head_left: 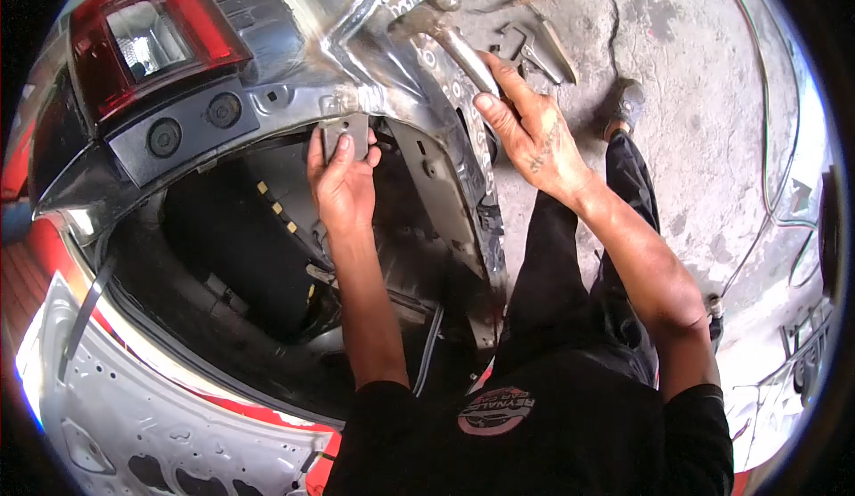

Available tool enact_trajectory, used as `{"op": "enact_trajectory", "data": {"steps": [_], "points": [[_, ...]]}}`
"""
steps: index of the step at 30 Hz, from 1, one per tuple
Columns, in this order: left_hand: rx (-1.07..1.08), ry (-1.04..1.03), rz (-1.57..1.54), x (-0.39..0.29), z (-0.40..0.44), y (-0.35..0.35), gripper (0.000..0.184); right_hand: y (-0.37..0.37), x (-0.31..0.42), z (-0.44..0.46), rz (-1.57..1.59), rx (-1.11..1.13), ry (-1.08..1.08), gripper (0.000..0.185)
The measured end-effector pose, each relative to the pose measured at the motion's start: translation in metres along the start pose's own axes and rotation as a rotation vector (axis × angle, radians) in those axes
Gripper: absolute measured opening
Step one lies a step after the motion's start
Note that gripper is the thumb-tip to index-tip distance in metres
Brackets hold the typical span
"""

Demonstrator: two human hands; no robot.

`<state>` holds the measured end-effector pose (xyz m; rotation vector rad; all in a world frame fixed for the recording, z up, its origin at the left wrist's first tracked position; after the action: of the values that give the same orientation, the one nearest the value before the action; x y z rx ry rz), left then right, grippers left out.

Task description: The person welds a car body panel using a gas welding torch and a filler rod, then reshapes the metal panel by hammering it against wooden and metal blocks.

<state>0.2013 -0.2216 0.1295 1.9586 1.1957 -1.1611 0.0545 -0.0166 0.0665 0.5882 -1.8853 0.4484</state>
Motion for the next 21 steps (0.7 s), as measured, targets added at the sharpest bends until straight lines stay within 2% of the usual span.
{"op": "enact_trajectory", "data": {"steps": [3,4,7,11,14,17,19,21], "points": [[0.042,-0.021,0.010,0.002,0.004,0.004,0.029,-0.007,0.004,0.008,-0.184,0.337,-0.136,0.054],[0.059,-0.030,0.013,0.002,0.006,0.005,0.028,-0.014,0.001,0.009,-0.172,0.252,-0.042,0.056],[0.034,-0.038,-0.005,0.003,0.006,0.003,0.027,0.000,-0.003,0.023,-0.038,0.244,0.066,0.057],[-0.003,-0.069,0.008,0.007,0.009,0.005,0.028,-0.003,0.003,0.028,-0.003,0.175,0.053,0.055],[-0.015,-0.062,0.025,0.006,0.006,0.005,0.031,-0.006,-0.004,0.043,-0.063,0.315,-0.046,0.055],[-0.026,-0.064,0.033,0.007,0.006,0.002,0.032,0.005,0.011,0.047,-0.021,0.256,0.009,0.054],[-0.009,-0.067,0.022,0.006,0.008,0.004,0.032,0.001,0.015,0.046,-0.051,0.269,-0.127,0.053],[-0.020,-0.064,0.031,0.005,0.007,0.002,0.032,-0.011,-0.004,0.045,-0.111,0.292,-0.019,0.053]]}}
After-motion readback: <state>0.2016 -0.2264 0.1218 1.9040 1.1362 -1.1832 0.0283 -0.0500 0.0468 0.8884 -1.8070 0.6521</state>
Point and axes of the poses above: each hand's wrist, its own z-axis towards the middle knuckle, its own y-axis out of the back of the hand, x = y × z, the point moved 2 cm from there along z, towards the middle knuckle, and after that the axes turned 12 degrees about -x, right-handed, at the moved point
